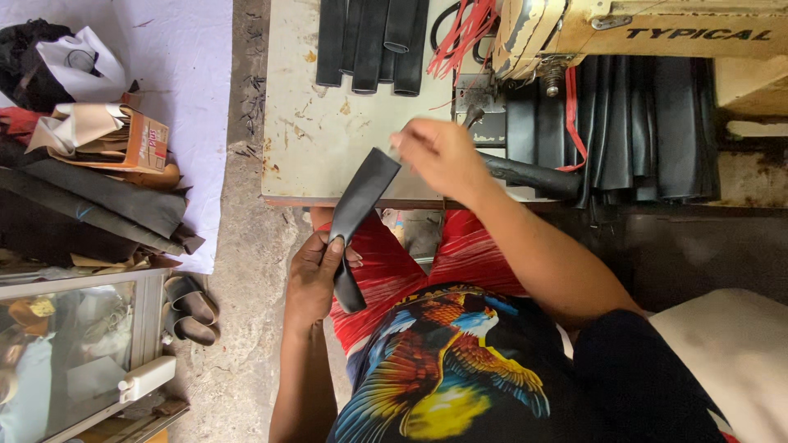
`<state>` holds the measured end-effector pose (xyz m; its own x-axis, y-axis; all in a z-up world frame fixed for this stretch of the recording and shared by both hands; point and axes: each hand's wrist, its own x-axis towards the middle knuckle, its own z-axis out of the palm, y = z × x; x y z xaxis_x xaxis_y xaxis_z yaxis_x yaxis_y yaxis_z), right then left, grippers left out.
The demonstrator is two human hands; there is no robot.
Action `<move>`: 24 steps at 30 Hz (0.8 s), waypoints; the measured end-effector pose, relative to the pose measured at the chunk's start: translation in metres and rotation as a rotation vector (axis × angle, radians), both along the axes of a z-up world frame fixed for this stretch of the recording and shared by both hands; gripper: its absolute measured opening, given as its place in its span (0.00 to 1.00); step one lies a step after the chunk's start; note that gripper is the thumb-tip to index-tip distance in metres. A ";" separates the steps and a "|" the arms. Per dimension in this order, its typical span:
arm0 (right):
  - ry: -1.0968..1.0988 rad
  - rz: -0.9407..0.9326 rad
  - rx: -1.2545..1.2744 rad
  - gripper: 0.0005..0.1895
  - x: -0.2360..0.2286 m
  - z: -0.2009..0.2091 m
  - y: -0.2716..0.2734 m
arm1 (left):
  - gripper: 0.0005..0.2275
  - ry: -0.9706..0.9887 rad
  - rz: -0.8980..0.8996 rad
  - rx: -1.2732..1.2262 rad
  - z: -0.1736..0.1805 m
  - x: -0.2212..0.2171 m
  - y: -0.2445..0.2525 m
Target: The person folds a black strap and secures it with a red rubber band. They then use a hammer to tap the strap on the table. The person repeats the folding and securing process with another strap.
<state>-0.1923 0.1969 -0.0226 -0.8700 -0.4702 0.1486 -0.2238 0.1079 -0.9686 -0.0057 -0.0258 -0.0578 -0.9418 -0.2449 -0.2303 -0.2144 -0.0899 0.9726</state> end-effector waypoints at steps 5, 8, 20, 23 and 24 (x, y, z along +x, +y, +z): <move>0.745 -0.272 0.892 0.11 -0.073 -0.043 0.027 | 0.08 -0.069 0.038 0.116 0.007 0.006 -0.002; 0.780 -0.261 1.187 0.14 -0.094 -0.067 0.024 | 0.08 -0.016 0.054 0.239 -0.001 0.006 -0.004; 0.396 0.315 0.026 0.04 0.018 0.020 -0.018 | 0.10 0.124 0.286 0.275 -0.009 -0.015 0.004; 0.201 0.385 -0.038 0.02 0.045 0.027 -0.037 | 0.09 0.166 0.266 0.156 0.007 -0.026 0.009; 0.184 0.354 -0.045 0.03 0.053 0.026 -0.042 | 0.09 0.168 0.239 0.068 0.013 -0.028 0.012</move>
